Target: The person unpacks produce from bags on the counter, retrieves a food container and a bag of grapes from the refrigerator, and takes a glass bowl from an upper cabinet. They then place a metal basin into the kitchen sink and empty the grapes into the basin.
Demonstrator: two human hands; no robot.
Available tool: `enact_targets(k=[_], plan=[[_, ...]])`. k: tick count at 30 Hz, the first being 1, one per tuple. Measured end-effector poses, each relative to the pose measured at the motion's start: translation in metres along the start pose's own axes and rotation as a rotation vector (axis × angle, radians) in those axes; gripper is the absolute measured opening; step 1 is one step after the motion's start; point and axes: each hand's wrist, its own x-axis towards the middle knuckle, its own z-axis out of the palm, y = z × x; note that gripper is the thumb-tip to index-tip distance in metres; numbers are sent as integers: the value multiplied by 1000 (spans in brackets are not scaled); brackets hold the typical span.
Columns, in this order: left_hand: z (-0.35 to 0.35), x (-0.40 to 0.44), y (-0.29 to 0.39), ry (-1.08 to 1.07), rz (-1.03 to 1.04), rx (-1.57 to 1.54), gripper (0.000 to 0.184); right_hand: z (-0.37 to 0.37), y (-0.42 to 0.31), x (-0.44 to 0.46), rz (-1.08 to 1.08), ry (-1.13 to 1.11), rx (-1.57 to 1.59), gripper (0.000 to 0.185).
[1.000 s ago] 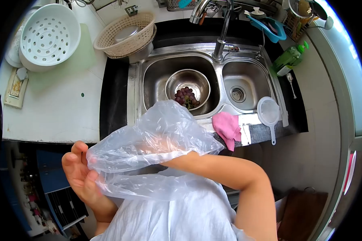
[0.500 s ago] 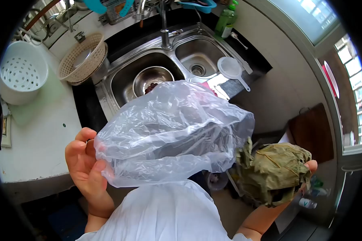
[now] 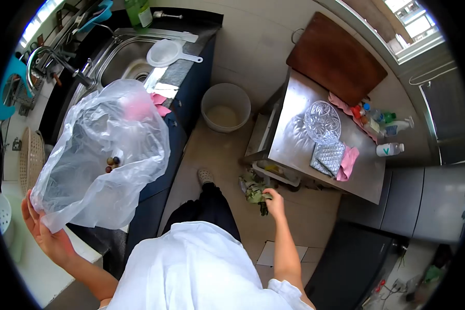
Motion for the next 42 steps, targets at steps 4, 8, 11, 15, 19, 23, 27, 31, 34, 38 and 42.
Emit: enact_targets(k=[4,8,11,15,19,23,27,31,34,38,42], plan=[[4,1,15,-26,-9,84,51,32,53,22,413,-93,-167,28],[20,-2,22,58,-49,230,56,59,126,52,391,-55,-283,39],[23,-2,27,86,-59,273,57,52,94,64,466,-65,-214,49],[28,-12,18,-26,-51,160,58,60,18,62,94,-312,-55,49],[51,-11,13,-52,52,183,95,65,-182,14,-333,-575,340,59],[-9,-44,-27,4,-95,99,133,44,-290,11,-744,-310,228,67],[-69,-130,-112,-372,-304,1055,123,-18,-355,-14,-1065,-10,264,99],[-81,-133,-178,-233,-269,1083,84,-28,-449,-34,-1626,-224,-84,50],[-77,-99,-161,27,-287,1085,18,-4,-520,1,-1682,-409,255,23],[-89,-73,-119,313,-294,662,13,-19,-631,1,-1560,-615,590,8],[-96,-56,-85,607,-161,551,24,-33,-712,-9,-1717,-800,624,16]])
